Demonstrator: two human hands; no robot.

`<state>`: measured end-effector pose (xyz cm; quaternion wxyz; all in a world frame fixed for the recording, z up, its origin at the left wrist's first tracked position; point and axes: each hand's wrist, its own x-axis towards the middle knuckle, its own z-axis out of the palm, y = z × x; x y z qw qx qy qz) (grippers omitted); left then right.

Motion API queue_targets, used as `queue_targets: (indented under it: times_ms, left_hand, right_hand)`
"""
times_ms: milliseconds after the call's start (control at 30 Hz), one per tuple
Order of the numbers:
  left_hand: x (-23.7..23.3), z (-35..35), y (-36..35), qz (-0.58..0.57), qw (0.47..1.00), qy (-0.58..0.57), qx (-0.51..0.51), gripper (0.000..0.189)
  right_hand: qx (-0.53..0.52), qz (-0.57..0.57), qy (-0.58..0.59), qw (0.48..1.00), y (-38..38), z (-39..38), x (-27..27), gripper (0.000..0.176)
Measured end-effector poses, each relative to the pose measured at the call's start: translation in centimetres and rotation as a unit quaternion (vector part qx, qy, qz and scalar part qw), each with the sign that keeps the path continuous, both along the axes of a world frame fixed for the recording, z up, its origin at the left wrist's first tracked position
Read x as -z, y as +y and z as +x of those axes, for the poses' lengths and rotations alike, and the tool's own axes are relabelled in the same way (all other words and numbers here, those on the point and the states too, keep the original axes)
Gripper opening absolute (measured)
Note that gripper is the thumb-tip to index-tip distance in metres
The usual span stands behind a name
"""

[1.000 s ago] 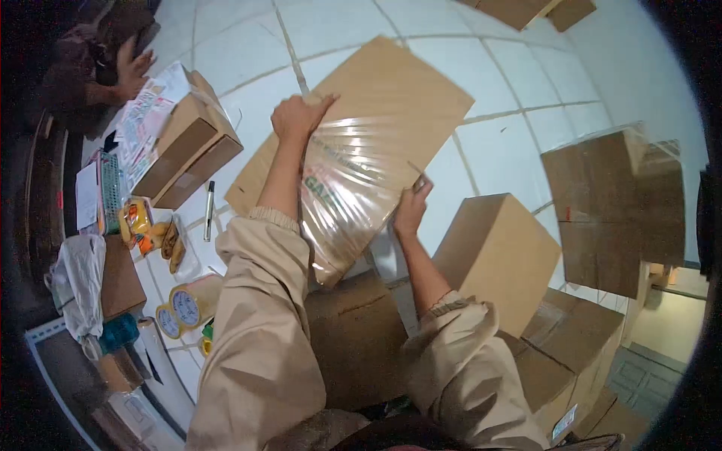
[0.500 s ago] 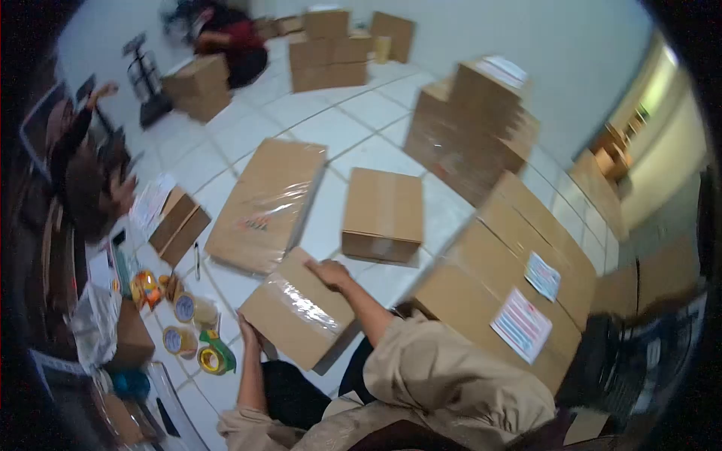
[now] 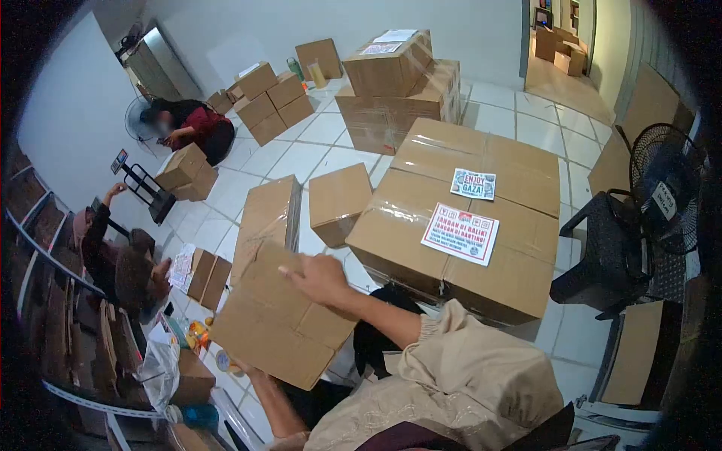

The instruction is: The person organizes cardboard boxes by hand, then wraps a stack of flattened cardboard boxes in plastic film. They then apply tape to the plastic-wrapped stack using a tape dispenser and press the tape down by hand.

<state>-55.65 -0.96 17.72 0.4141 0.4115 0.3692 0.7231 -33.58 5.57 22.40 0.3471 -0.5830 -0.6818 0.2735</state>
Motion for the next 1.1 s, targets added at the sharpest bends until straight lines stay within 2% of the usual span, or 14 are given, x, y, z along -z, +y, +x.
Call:
queue_targets:
  times_ms: [200, 233, 267, 333, 467, 567, 600, 633, 733, 800, 867, 967, 1067, 1100]
  left_hand:
    - [-6.6, 7.4, -3.5, 0.026, 0.989, -0.072, 0.126, 0.038]
    - [-5.9, 8.7, -3.9, -0.024, 0.976, -0.124, 0.178, 0.04]
    - [-5.2, 10.1, -4.4, -0.076, 0.956, -0.177, 0.222, 0.041]
    - [-6.5, 15.1, -4.5, -0.135, 0.937, -0.104, 0.304, 0.049]
    - [-6.2, 26.9, -2.6, -0.024, 0.904, -0.09, 0.418, 0.072]
    - [-4.4, 32.4, -0.5, -0.076, 0.875, -0.025, 0.477, 0.072]
    - [-4.8, 31.9, -0.6, -0.095, 0.859, 0.012, 0.503, 0.074]
    - [-5.1, 31.5, -0.8, -0.116, 0.838, 0.048, 0.531, 0.076]
    - [-1.0, 27.9, 0.2, -0.085, 0.829, 0.046, 0.552, 0.061]
    - [0.7, 22.1, 0.1, -0.103, 0.759, 0.031, 0.642, 0.044]
    - [4.3, 16.2, 2.0, -0.187, 0.788, 0.006, 0.586, 0.032]
    - [14.2, 8.9, 7.2, -0.32, 0.9, 0.021, 0.296, 0.023]
    - [18.2, 4.5, 11.3, -0.339, 0.921, 0.094, 0.166, 0.025]
    - [19.4, 4.4, 13.1, -0.333, 0.922, 0.098, 0.172, 0.025]
  right_hand:
    - [0.185, 0.116, 0.071, 0.973, -10.5, 9.4, -6.6, 0.043]
    - [0.237, 0.214, 0.031, 0.947, -12.6, 10.7, -7.8, 0.036]
    - [0.257, 0.108, 0.044, 0.959, -14.8, 12.5, -9.1, 0.033]
    - [0.425, 0.12, 0.062, 0.895, -18.6, 13.0, -12.1, 0.033]
    - [0.462, 0.178, 0.049, 0.867, -22.8, 21.6, -11.0, 0.039]
    - [0.418, 0.098, -0.09, 0.898, -23.5, 26.0, -11.1, 0.04]
    - [0.403, 0.071, -0.136, 0.902, -23.1, 26.4, -11.4, 0.041]
    - [0.426, 0.049, -0.324, 0.843, -22.3, 27.5, -10.7, 0.043]
    - [0.356, -0.13, -0.441, 0.814, -20.2, 29.8, -10.6, 0.046]
    - [0.312, -0.002, -0.462, 0.83, -20.2, 26.1, -10.9, 0.047]
    - [0.366, 0.105, -0.464, 0.8, -19.6, 23.2, -11.1, 0.047]
    - [0.178, 0.326, -0.268, 0.889, -16.6, 12.3, -8.2, 0.042]
    - [-0.102, 0.319, -0.104, 0.936, -10.2, 4.8, -2.2, 0.034]
    - [-0.026, 0.273, 0.031, 0.961, -7.9, 0.5, -1.0, 0.037]
